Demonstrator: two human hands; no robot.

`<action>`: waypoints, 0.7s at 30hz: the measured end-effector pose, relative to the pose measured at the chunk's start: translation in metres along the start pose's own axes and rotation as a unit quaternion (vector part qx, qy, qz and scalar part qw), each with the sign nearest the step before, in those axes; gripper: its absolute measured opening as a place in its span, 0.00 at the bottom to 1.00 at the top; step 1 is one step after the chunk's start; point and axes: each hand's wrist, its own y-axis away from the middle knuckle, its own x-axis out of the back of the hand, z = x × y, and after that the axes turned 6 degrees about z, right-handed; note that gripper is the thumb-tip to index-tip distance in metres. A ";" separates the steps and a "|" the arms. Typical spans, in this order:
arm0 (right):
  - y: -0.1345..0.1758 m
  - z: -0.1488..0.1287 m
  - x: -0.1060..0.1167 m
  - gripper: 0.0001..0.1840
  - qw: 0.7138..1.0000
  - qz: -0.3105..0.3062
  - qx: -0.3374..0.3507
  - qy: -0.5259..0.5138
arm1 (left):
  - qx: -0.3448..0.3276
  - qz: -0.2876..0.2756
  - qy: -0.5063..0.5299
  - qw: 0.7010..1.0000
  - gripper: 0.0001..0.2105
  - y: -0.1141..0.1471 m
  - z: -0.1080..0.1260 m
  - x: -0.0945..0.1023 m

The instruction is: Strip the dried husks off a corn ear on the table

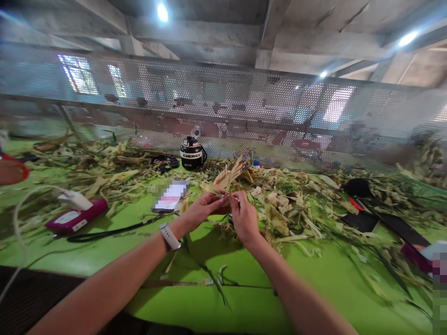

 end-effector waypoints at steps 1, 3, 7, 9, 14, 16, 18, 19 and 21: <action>0.000 0.000 0.000 0.11 1.000 -0.002 -0.003 -0.006 | 0.007 0.003 -0.004 1.000 0.20 0.001 0.000 0.000; 0.000 0.002 -0.001 0.11 1.000 -0.002 -0.002 -0.015 | 0.014 0.016 -0.006 1.000 0.20 0.002 0.000 0.000; -0.002 0.005 -0.002 0.14 1.000 0.008 -0.005 -0.006 | -0.006 0.072 0.011 0.997 0.23 -0.003 -0.002 0.004; -0.003 0.006 -0.003 0.17 1.000 0.007 0.002 0.012 | -0.025 0.103 0.000 0.994 0.24 -0.006 -0.004 0.008; -0.001 0.010 -0.003 0.11 0.992 -0.010 0.092 0.090 | -0.065 0.154 -0.107 0.980 0.20 -0.012 -0.004 0.018; -0.001 0.010 -0.003 0.12 0.983 -0.029 0.138 0.116 | -0.083 0.164 -0.167 0.969 0.17 -0.012 -0.004 0.020; -0.001 0.009 0.000 0.12 0.972 -0.037 0.179 0.151 | -0.099 0.160 -0.234 0.954 0.13 -0.013 -0.006 0.022; -0.002 0.008 0.001 0.12 0.964 -0.035 0.200 0.173 | -0.112 0.147 -0.270 0.945 0.11 -0.013 -0.006 0.023; -0.003 0.006 0.004 0.10 0.947 -0.018 0.238 0.217 | -0.152 0.101 -0.345 0.921 0.06 -0.012 -0.008 0.024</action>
